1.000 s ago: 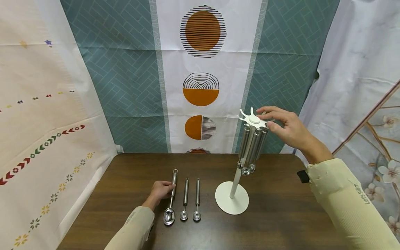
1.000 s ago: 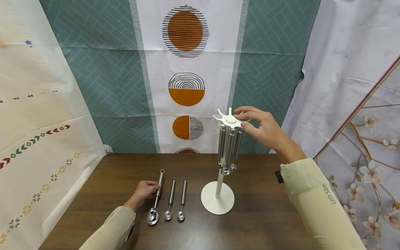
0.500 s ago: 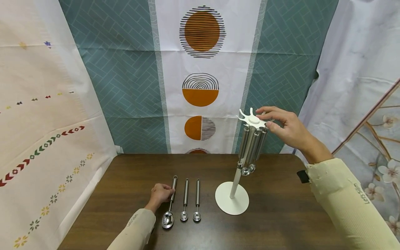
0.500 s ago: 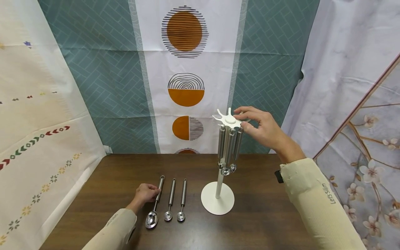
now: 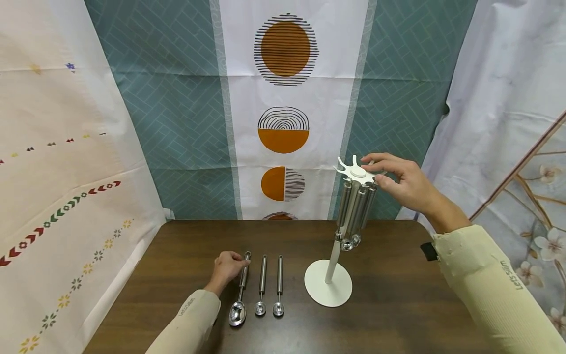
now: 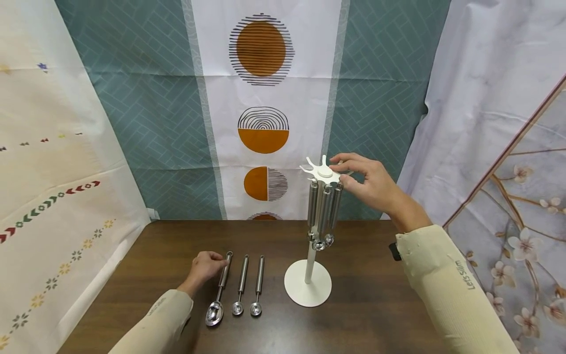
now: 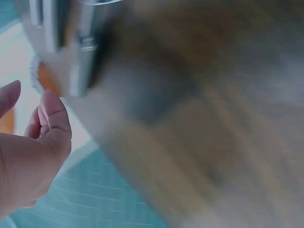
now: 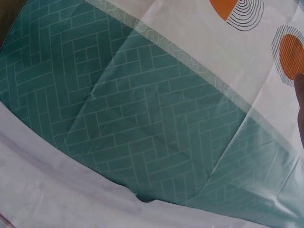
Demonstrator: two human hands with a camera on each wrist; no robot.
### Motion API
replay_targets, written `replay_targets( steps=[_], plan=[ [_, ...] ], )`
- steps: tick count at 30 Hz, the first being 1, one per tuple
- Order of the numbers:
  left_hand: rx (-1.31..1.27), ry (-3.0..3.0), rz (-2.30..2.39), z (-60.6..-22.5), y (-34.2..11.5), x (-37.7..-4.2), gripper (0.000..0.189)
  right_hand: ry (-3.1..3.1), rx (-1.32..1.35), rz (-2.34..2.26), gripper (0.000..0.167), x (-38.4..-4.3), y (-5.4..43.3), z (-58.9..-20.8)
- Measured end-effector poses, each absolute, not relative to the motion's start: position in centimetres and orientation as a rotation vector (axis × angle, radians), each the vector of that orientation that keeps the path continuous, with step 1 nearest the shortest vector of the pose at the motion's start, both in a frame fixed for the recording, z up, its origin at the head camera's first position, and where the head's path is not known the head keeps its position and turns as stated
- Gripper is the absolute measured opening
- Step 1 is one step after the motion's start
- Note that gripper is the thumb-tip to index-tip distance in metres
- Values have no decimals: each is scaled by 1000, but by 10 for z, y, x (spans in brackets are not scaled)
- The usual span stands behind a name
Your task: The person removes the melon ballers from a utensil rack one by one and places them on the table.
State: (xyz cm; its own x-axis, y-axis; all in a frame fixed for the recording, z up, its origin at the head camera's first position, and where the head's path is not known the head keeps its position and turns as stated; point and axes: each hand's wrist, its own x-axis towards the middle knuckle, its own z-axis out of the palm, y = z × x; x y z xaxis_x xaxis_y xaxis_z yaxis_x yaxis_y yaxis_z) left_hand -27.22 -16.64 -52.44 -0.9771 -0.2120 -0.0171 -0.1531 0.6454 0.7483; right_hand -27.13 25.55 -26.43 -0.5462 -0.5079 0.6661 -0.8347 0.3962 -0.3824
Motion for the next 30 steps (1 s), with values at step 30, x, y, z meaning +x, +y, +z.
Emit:
replay_targets(
  steps=[30],
  plan=[
    [-351,-2597,-1788,-377,-54,-262,27,-2383,1043,874,30,-263,259,-259]
  ],
)
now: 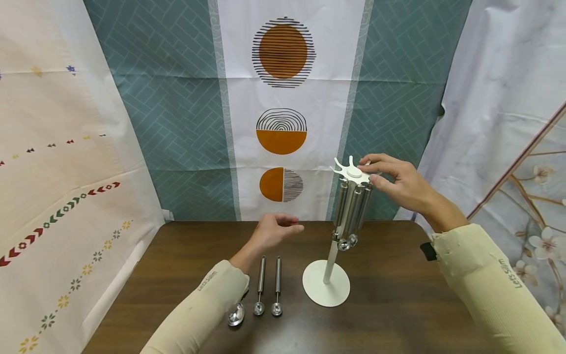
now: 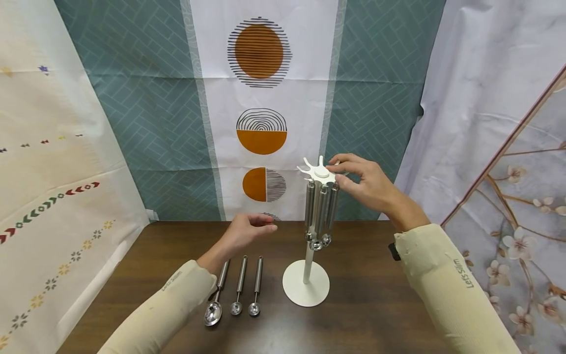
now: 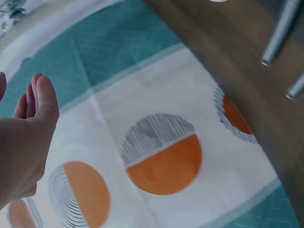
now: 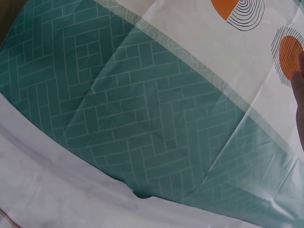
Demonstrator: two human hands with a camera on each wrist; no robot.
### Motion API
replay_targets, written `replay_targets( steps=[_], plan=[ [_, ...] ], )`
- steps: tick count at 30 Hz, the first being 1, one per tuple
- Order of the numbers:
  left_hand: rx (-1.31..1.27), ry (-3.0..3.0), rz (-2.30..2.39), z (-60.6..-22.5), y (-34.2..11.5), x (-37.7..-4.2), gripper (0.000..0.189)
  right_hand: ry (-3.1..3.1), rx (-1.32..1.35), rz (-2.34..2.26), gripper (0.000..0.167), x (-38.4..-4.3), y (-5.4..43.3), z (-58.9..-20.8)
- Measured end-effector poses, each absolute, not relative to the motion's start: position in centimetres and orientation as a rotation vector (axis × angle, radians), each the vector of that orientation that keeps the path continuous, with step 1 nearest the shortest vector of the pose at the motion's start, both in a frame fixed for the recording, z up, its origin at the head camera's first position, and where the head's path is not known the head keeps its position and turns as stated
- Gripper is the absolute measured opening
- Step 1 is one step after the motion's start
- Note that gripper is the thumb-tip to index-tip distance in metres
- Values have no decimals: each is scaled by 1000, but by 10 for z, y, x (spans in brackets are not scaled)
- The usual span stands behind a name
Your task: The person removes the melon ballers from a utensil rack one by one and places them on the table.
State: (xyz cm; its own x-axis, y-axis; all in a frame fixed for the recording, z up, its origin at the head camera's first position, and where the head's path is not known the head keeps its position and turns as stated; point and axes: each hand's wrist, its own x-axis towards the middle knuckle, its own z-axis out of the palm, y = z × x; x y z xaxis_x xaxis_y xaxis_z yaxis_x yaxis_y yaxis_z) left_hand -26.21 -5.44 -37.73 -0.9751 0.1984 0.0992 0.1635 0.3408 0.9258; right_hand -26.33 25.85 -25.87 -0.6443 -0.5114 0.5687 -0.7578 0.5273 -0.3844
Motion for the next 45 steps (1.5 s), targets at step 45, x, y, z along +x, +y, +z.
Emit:
replay_targets(
  steps=[45],
  plan=[
    [674,2472,1906,-324,-30,-249,25,-2293,1030,908,28,-260,259,-259]
  ],
)
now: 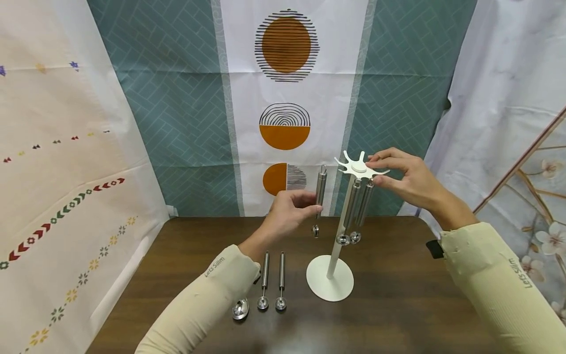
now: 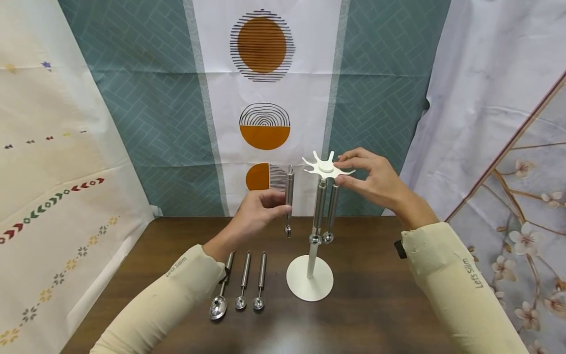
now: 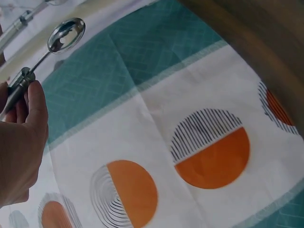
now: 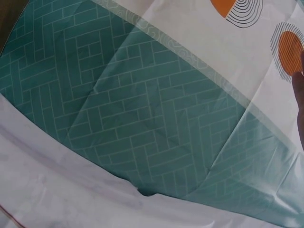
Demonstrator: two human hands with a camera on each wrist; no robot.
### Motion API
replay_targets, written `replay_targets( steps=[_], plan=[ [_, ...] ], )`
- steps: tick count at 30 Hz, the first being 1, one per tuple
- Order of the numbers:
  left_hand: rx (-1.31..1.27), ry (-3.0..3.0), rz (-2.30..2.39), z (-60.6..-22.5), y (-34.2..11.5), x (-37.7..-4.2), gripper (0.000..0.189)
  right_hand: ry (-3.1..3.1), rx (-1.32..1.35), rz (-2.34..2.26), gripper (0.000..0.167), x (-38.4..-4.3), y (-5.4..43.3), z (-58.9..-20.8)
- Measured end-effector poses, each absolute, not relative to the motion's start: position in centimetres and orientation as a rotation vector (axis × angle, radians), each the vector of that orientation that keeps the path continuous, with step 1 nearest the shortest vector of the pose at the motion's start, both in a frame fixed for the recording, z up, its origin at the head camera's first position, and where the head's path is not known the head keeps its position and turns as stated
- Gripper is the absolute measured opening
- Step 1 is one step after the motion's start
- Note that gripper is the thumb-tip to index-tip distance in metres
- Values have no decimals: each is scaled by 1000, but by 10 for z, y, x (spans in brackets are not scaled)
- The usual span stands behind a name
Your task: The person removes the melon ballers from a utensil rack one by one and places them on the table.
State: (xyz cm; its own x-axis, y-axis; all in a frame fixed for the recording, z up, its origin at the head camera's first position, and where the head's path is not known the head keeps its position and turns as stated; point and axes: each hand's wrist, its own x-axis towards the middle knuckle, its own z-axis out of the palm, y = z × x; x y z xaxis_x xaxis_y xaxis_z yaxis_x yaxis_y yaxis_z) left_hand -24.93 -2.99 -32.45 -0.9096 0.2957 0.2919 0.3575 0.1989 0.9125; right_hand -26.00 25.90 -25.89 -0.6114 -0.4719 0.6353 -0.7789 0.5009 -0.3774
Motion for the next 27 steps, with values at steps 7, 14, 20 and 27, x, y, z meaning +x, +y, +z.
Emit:
replay_targets(
  steps=[7,14,20,27],
  plan=[
    [-554,-2420,-1824,-338,-55,-252,29,-2278,1032,909,29,-260,258,-259],
    [-480,-2373,-1849,-355,-75,-252,28,-2279,1026,926,29,-260,258,-259],
    [-395,-2273,-2045,-364,-81,-253,22,-2282,1018,920,30,-260,258,-260],
    [-208,-2185,-2237,-383,-92,-251,20,-2274,1026,919,31,-260,257,-259]
  ],
)
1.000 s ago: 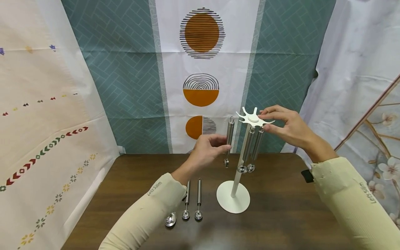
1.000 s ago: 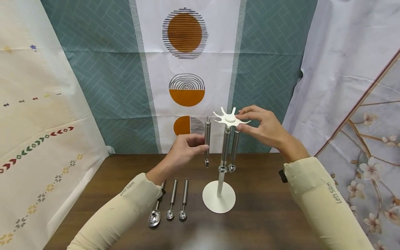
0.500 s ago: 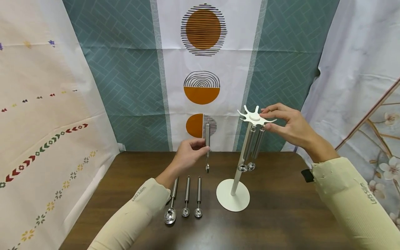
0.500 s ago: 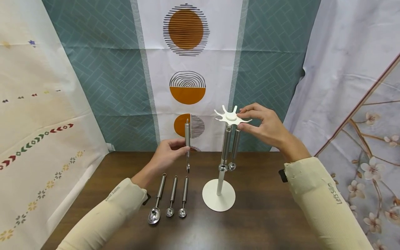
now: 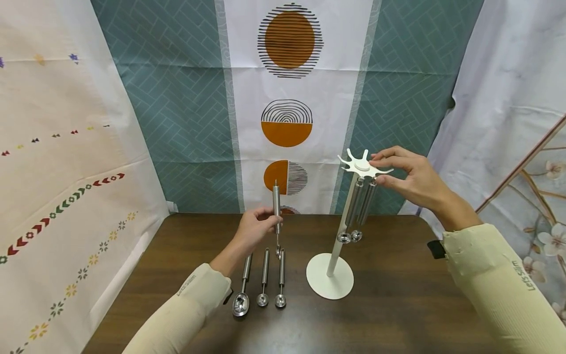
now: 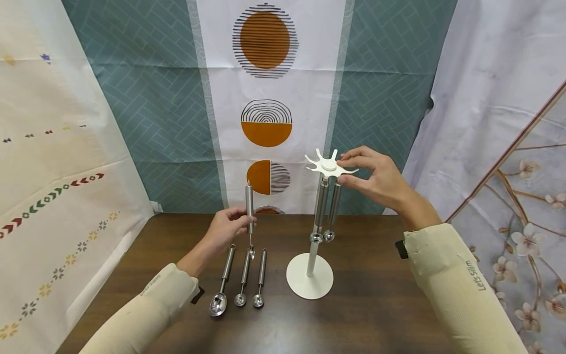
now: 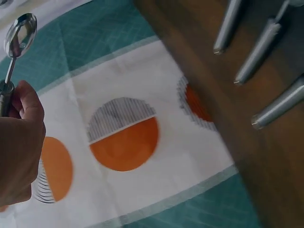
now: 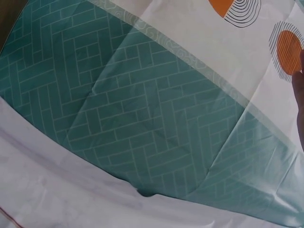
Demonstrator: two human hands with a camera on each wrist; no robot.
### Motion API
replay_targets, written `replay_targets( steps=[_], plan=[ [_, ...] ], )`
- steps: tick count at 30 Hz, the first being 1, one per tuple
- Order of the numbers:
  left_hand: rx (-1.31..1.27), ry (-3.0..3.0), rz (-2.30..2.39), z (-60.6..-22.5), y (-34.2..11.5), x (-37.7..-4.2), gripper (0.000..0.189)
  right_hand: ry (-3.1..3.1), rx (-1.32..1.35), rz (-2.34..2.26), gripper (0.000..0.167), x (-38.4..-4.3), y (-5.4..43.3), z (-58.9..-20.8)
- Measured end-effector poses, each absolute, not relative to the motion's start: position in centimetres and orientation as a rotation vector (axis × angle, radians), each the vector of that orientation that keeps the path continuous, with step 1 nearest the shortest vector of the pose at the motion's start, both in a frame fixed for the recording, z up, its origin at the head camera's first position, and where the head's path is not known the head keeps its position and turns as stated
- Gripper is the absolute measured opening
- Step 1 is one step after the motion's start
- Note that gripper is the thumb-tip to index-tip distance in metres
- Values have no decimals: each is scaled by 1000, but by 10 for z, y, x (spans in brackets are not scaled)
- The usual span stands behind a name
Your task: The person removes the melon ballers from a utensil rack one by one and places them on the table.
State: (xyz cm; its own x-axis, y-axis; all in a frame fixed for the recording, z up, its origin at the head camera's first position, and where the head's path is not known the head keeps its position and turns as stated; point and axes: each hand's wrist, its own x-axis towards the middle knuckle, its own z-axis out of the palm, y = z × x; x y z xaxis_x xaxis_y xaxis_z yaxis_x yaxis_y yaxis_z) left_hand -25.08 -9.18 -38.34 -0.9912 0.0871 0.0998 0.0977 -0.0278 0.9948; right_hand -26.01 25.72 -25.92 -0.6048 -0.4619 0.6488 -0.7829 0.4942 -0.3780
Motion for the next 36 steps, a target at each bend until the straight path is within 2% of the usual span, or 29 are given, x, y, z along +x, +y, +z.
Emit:
replay_targets(
  steps=[8,18,22,26,36],
  plan=[
    [-55,-2116,-2394,-416,-110,-243,17,-2280,989,892,33,-259,256,-258],
    [11,-2145,-2413,-437,-132,-235,31,-2274,1007,903,28,-259,257,-260],
    [24,-2105,-2445,-445,-143,-233,29,-2309,1015,899,27,-258,258,-259],
    [56,-2122,-2427,-456,-151,-231,26,-2355,1027,897,25,-258,259,-257],
    [197,-2227,-2241,-490,-174,-227,38,-2377,1081,932,29,-259,259,-259]
  ],
)
